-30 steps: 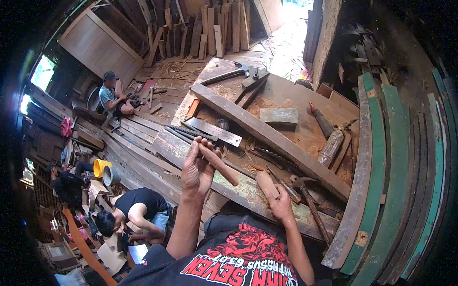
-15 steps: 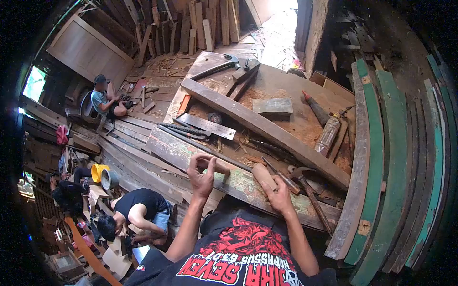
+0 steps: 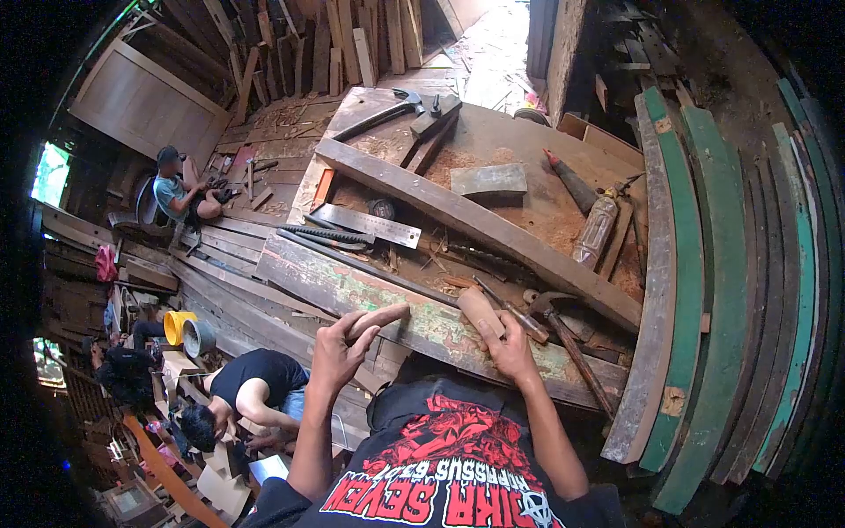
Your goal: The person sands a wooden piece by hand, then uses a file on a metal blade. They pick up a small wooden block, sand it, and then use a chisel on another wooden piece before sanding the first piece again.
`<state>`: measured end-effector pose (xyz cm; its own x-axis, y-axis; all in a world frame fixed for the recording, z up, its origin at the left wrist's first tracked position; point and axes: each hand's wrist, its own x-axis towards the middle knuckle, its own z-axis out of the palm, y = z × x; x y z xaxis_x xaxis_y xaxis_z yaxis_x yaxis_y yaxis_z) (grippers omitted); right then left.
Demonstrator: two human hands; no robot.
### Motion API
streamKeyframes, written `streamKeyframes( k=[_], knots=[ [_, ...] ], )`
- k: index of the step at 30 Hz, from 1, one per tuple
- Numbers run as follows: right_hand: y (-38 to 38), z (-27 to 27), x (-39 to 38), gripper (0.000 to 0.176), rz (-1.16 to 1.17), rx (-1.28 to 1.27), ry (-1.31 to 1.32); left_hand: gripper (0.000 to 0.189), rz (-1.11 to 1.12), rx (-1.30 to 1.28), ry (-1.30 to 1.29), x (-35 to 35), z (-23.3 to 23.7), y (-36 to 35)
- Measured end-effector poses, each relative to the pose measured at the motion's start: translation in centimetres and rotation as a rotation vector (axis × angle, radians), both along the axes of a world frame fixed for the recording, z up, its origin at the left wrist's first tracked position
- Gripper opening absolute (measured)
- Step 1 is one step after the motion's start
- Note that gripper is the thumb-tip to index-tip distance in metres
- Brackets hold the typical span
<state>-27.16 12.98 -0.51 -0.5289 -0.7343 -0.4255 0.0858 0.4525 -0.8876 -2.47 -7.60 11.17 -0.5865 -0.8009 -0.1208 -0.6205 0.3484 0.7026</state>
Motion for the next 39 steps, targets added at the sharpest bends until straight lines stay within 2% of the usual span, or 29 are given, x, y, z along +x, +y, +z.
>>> streamKeyframes(
  k=[4,5,8,10,11,14,15,18,19,22,23,26,27,30,31,35,38,39],
  knots=[
    [-0.5,-0.9,1.2,0.049,-0.028,0.049,0.131,0.036,-0.025,-0.02,-0.152,0.0,-0.3,1.1],
    [-1.0,1.0,1.8,0.051,0.009,0.054,0.154,0.037,-0.015,-0.015,-0.2,-0.2,-0.5,1.6],
    [-2.4,-0.5,3.6,0.057,0.073,-0.093,0.107,0.038,0.039,0.044,-0.241,-1.2,-1.4,3.4],
    [-4.4,3.6,4.6,0.054,0.094,-0.106,-0.049,0.036,0.08,0.12,-0.241,-1.2,-2.2,4.4],
    [-5.3,5.1,5.0,0.053,0.103,-0.114,-0.127,0.039,0.021,0.12,-0.175,-0.5,-3.7,4.6],
    [-6.6,5.2,5.7,0.055,0.259,-0.013,0.139,0.048,0.0,0.397,0.018,1.0,-6.4,4.2],
    [-6.9,5.2,6.4,0.054,0.253,-0.041,0.287,0.049,0.029,0.596,0.03,0.4,-5.1,4.0],
    [-7.4,7.1,7.5,0.054,0.309,0.021,0.426,0.041,0.073,1.074,0.127,0.6,-5.3,2.7],
    [-7.5,8.0,7.9,0.053,0.365,0.1,0.52,0.033,0.1,1.143,0.132,0.3,-5.1,2.6],
    [-7.5,10.0,9.6,0.052,0.447,0.121,0.624,0.028,0.051,1.369,0.366,0.9,-4.8,1.7],
    [-7.9,10.5,9.7,0.051,0.448,0.156,0.638,0.026,0.116,1.438,0.363,0.8,-4.3,1.6],
    [-10.1,7.6,9.7,0.051,0.261,0.14,0.592,0.026,0.247,1.63,0.381,1.1,-3.9,0.4],
    [-11.0,7.5,9.8,0.051,0.206,0.127,0.625,0.03,0.362,1.73,0.39,0.9,-3.3,0.0],
    [-11.0,8.7,12.2,0.049,0.245,0.083,0.607,0.036,0.32,1.992,0.645,1.8,-5.0,-1.3],
    [-10.5,8.9,13.1,0.05,0.265,0.036,0.622,0.04,0.455,2.085,0.629,1.8,-5.3,-1.7],
    [-12.4,7.7,12.6,0.052,0.201,0.186,0.66,0.039,0.428,2.033,0.494,2.3,-4.8,-1.4],
    [-13.6,7.5,12.7,0.052,0.211,0.163,0.746,0.04,0.421,2.115,0.534,2.8,-4.2,-2.0],
    [-13.0,8.3,13.0,0.061,0.311,0.143,0.701,0.04,0.416,2.139,0.533,3.1,-3.6,-2.3]
  ],
)
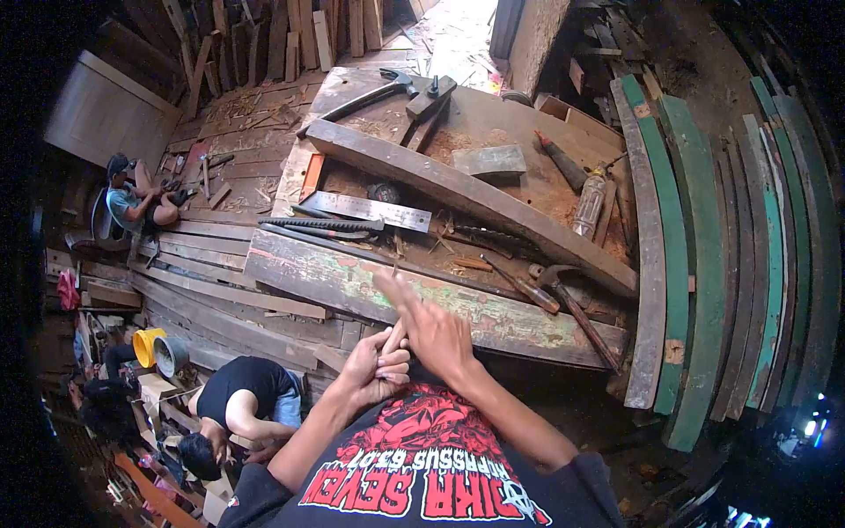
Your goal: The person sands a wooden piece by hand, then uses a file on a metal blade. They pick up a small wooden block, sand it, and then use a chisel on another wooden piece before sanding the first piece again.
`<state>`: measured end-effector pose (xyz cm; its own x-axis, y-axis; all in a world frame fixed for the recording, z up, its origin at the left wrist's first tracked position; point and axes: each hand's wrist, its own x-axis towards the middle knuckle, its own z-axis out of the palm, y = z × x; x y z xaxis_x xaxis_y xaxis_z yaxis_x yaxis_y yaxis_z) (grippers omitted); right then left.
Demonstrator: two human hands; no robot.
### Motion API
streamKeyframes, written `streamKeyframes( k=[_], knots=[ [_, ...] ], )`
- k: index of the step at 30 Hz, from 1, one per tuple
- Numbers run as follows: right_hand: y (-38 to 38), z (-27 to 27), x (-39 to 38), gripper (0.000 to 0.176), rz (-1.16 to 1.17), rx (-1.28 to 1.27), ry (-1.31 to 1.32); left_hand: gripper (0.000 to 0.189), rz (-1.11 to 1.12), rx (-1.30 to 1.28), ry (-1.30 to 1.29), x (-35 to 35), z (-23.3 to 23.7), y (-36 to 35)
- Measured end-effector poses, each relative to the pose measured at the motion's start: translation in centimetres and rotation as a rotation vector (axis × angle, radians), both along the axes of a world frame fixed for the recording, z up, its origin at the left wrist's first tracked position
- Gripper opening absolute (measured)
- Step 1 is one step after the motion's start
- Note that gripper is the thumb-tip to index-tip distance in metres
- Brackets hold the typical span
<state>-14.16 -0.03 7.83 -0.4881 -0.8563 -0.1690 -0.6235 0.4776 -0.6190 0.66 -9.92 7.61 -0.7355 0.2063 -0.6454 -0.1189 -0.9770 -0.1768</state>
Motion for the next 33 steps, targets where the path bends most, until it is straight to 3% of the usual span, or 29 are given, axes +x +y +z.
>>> streamKeyframes(
  k=[4,5,10,13,15,17,20,23,28,31,33],
  knots=[
    [0.3,-1.5,-0.2,0.084,-0.11,0.114,-0.022,0.042,-0.005,0.09,0.032,1.0,-0.6,-0.5],
    [-0.5,-2.2,-0.7,0.073,-0.222,0.129,0.009,0.043,-0.009,0.091,0.024,0.8,0.0,-0.9],
    [0.8,-0.8,1.3,0.045,-0.027,-0.071,0.132,0.043,-0.009,0.146,0.081,1.0,-0.7,-2.2],
    [-0.6,-2.1,-0.4,0.042,-0.207,0.233,0.046,0.044,-0.163,-0.034,0.01,0.7,-0.2,-2.3],
    [-0.3,-1.8,1.4,0.039,-0.209,-0.034,0.093,0.044,-0.165,-0.095,0.044,0.1,0.1,-2.5],
    [0.4,-0.3,2.1,0.039,-0.205,-0.031,0.012,0.044,-0.162,-0.127,0.135,0.4,0.1,-2.4],
    [1.2,-3.0,1.6,0.043,-0.299,0.101,-0.085,0.045,-0.199,-0.04,0.051,-0.4,-0.4,-2.3],
    [0.6,-0.8,3.2,0.045,-0.314,-0.169,-0.071,0.045,-0.124,-0.087,0.158,0.0,0.1,-2.8],
    [-0.5,-3.4,3.2,0.047,-0.414,-0.049,-0.161,0.049,-0.131,0.007,0.011,0.5,0.6,-3.6],
    [-0.4,-0.5,5.0,0.048,-0.327,-0.187,-0.157,0.051,-0.075,-0.018,0.098,1.0,0.3,-3.7],
    [-0.7,-1.5,4.9,0.047,-0.364,-0.131,-0.145,0.051,-0.085,-0.008,0.041,1.0,0.8,-3.9]
  ],
)
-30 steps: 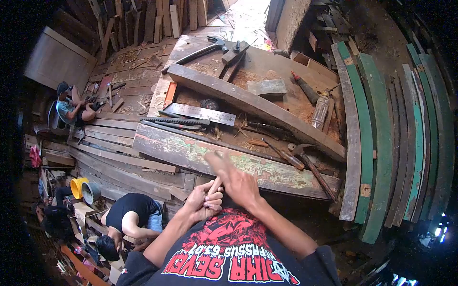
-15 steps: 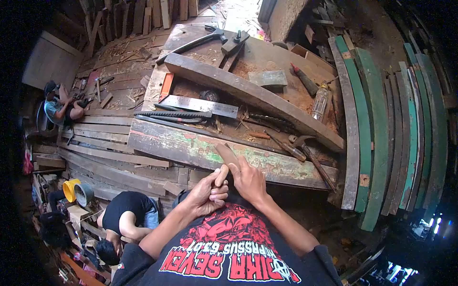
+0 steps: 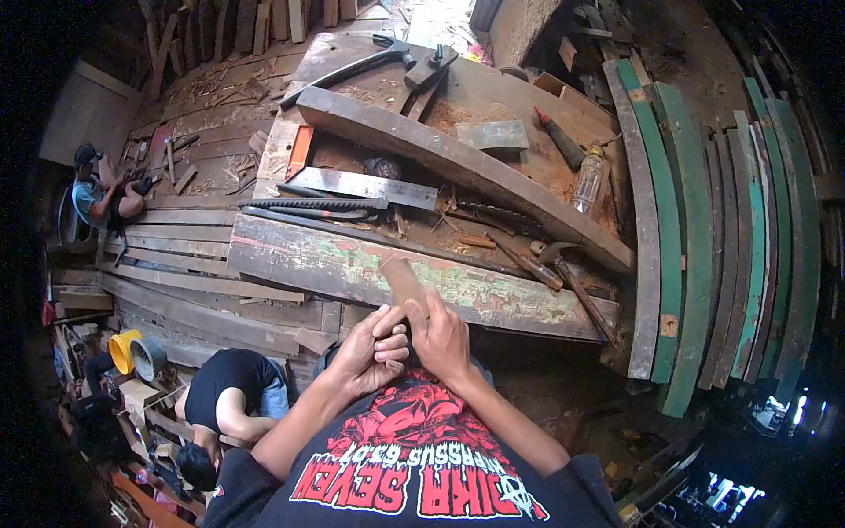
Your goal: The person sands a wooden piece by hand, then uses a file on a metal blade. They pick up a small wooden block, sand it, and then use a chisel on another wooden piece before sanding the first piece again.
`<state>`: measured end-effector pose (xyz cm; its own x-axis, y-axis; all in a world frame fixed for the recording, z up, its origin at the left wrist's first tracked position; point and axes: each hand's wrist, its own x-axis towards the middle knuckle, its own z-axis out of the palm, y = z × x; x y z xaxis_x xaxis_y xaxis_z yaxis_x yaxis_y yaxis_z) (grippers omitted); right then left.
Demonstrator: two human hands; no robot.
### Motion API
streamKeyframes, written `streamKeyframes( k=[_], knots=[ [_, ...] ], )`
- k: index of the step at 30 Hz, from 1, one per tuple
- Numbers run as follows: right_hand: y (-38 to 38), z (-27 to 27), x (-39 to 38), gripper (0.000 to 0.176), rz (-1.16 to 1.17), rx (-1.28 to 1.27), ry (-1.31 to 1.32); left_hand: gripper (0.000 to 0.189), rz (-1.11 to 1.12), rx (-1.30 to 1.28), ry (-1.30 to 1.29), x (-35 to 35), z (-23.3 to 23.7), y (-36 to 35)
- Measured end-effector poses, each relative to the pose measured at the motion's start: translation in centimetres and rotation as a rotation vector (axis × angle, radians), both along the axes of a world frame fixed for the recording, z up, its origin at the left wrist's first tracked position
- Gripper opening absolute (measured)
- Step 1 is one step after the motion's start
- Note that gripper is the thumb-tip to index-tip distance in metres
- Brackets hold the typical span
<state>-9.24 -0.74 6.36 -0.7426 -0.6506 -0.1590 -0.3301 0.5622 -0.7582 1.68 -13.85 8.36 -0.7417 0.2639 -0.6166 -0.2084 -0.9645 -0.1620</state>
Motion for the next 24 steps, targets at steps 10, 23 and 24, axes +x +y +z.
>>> streamKeyframes(
  k=[10,23,24],
  knots=[
    [-0.1,-3.5,-1.3,0.044,-0.064,0.181,0.068,0.049,-0.057,-0.026,-0.009,0.1,-0.9,0.8],
    [1.3,-0.9,0.9,0.047,-0.014,0.032,0.066,0.051,0.006,-0.037,0.054,0.8,-1.4,1.2],
    [1.1,-1.9,0.5,0.047,-0.038,0.042,0.071,0.052,-0.004,-0.03,0.025,0.6,-1.3,1.1]
  ],
)
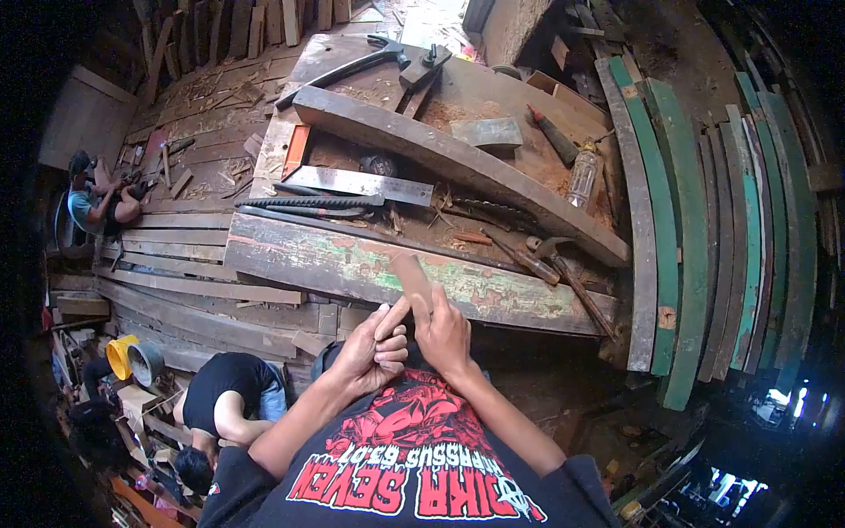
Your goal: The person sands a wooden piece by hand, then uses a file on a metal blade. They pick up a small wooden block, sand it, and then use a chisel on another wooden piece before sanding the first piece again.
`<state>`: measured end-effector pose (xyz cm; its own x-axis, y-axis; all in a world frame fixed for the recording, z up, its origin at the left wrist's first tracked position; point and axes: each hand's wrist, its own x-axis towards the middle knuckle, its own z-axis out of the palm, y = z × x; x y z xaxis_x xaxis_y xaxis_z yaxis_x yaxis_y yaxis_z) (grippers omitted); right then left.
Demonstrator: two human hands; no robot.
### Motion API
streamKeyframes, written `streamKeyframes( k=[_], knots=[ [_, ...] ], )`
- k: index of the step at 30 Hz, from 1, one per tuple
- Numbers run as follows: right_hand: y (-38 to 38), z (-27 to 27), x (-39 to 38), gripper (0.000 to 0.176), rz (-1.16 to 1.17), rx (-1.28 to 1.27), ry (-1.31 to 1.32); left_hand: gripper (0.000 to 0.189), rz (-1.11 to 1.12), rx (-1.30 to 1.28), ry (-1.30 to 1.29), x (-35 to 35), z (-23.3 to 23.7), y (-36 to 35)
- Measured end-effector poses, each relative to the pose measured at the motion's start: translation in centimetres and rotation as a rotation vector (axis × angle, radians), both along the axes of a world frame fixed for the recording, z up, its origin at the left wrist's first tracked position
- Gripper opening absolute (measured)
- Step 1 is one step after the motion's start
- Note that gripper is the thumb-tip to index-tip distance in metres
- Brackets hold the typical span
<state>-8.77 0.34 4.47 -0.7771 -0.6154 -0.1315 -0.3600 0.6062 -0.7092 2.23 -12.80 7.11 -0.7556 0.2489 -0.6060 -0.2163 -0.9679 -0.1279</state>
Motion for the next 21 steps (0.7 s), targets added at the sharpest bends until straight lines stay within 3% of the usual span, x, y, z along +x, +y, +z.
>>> streamKeyframes(
  k=[2,5,9,13,17,21],
  knots=[
    [-0.5,-1.8,-0.6,0.048,-0.039,0.024,0.004,0.054,-0.01,0.02,-0.067,-0.3,0.2,-0.1],
    [-0.6,2.1,0.7,0.047,0.038,-0.019,-0.019,0.055,0.018,-0.004,-0.004,0.2,-0.1,0.0],
    [-1.4,-0.4,-1.8,0.042,-0.002,0.137,0.025,0.054,-0.025,0.002,-0.066,0.0,0.0,0.4],
    [-0.9,3.5,-0.4,0.039,0.136,-0.064,0.039,0.054,0.005,-0.062,0.027,0.0,0.1,0.6],
    [-0.6,-0.7,-2.2,0.037,0.039,0.129,0.001,0.055,-0.074,-0.066,-0.097,0.2,-0.2,1.1],
    [-0.5,2.6,-0.4,0.039,0.147,-0.065,0.026,0.056,0.007,-0.078,-0.038,0.1,0.4,1.0]
  ],
)
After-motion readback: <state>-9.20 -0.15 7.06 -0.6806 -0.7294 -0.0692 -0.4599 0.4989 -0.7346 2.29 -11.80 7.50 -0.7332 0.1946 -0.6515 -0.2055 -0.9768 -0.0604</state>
